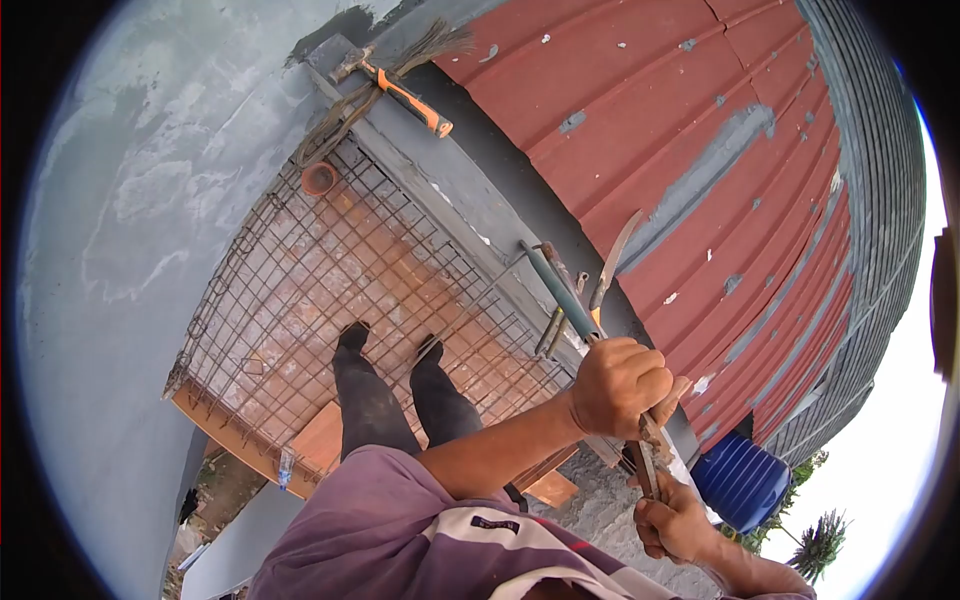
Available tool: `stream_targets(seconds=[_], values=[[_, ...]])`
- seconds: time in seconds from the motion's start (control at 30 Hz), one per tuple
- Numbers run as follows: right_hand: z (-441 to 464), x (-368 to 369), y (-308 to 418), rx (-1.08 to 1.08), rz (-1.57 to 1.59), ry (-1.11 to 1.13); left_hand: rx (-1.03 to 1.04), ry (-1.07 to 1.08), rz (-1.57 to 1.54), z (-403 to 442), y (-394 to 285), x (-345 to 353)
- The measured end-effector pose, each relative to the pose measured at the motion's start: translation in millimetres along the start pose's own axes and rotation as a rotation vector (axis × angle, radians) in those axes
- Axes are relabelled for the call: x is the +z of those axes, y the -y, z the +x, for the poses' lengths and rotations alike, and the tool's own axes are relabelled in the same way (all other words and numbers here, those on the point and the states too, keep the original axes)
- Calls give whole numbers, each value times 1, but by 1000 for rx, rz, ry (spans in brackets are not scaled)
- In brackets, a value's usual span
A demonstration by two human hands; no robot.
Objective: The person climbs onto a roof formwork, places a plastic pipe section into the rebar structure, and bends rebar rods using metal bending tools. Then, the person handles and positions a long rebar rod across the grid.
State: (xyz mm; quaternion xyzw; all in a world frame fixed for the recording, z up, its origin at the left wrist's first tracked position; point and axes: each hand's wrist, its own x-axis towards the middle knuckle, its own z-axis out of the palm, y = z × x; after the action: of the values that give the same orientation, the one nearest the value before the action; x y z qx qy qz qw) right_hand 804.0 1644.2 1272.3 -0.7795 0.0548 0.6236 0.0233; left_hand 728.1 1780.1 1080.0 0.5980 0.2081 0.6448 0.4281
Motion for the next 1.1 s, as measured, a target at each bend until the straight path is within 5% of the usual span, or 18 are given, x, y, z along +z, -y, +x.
stream_targets(seconds=[0.4, 0.7, 0.93, 1.1], values=[[68, 52, -107, -307, -201, -221, -80, 161, -86, -10, -7, 11], [176, 180, -211, -337, 191, -402, -89, 192, -150, -15, -11, 11], [298, 279, -267, -457, -31, -467, 23, 301, -113, -38, -17, -5], [173, 132, -206, -524, -7, -353, 26, 395, -67, -14, -10, -36]])
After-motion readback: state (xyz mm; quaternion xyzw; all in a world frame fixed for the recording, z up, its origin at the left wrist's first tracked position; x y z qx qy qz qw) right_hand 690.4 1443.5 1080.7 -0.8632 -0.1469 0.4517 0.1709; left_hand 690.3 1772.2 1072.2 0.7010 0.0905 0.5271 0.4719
